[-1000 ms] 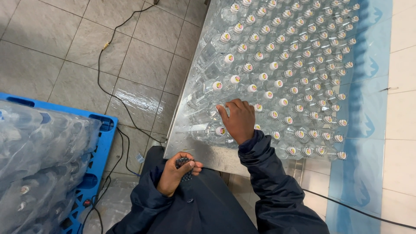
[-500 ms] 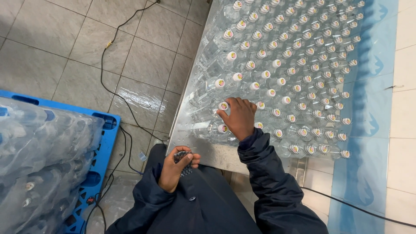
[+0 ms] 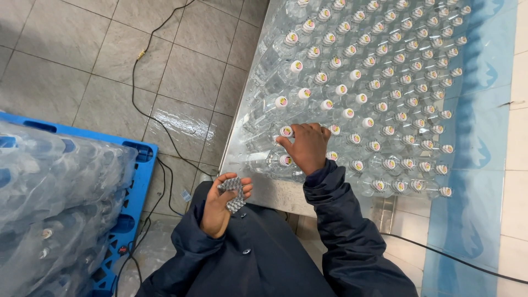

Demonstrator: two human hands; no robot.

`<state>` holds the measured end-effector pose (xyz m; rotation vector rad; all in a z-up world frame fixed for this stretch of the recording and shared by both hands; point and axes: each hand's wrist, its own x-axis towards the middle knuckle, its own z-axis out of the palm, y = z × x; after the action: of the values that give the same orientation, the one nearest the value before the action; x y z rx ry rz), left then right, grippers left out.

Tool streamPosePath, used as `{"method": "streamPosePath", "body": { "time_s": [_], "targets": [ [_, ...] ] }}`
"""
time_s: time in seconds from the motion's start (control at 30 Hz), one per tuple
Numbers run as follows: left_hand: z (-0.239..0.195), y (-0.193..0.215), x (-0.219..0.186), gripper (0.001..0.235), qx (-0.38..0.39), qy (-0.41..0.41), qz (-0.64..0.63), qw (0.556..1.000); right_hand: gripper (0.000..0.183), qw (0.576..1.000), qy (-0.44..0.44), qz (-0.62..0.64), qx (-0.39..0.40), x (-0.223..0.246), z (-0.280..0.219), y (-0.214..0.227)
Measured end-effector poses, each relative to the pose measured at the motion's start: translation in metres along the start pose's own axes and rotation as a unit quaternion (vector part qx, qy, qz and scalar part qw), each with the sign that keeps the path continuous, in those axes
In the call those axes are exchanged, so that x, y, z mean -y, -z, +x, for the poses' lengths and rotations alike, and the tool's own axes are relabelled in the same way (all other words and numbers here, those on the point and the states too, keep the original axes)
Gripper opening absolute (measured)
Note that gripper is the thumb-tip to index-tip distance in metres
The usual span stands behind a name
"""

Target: The person is capping numerous clear plastic bottles arranged on a metal table. They hold a supply of black caps in their left hand and use their right hand to pick up a cap and screw it onto each bottle. The person moves along the rows of bottles, systematically capping them.

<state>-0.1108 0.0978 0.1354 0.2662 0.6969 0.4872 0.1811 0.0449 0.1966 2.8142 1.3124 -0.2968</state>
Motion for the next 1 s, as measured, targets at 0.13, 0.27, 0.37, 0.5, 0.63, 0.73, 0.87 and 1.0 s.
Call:
{"method": "streamPosePath", "body": {
  "time_s": [0.13, 0.27, 0.37, 0.5, 0.63, 0.73, 0.87, 1.0],
  "targets": [
    [0.007, -0.017, 0.005, 0.049, 0.076, -0.039, -0.019, 0.996, 0.058, 1.0, 0.006, 0.0, 0.003, 0.004, -0.004, 0.013],
    [0.008, -0.057, -0.007, 0.042, 0.119, -0.074, -0.002, 0.99, 0.087, 0.988, 0.035, 0.06, -0.137, 0.01, -0.028, 0.025],
    [0.011, -0.071, -0.007, 0.035, 0.141, -0.119, 0.035, 0.982, 0.055, 0.943, 0.055, 0.315, -0.095, 0.034, -0.071, 0.058],
    [0.023, -0.077, 0.011, 0.037, 0.104, -0.118, 0.066, 0.985, 0.041, 0.911, 0.071, 0.404, -0.05, 0.057, -0.09, 0.055],
    [0.017, -0.085, 0.006, 0.031, 0.11, -0.137, 0.098, 0.98, 0.02, 0.87, 0.103, 0.472, -0.098, 0.057, -0.085, 0.071],
    [0.016, -0.09, -0.005, 0.028, 0.13, -0.13, 0.088, 0.979, 0.017, 0.88, 0.121, 0.438, -0.138, 0.04, -0.06, 0.084],
    [0.015, -0.088, -0.017, 0.029, 0.133, -0.124, 0.059, 0.982, 0.026, 0.935, 0.167, 0.204, -0.237, -0.003, 0.02, 0.068],
    [0.017, -0.072, -0.021, 0.031, 0.117, -0.117, 0.066, 0.984, 0.048, 0.951, 0.149, 0.166, -0.214, -0.028, 0.08, 0.03]
  ]
}}
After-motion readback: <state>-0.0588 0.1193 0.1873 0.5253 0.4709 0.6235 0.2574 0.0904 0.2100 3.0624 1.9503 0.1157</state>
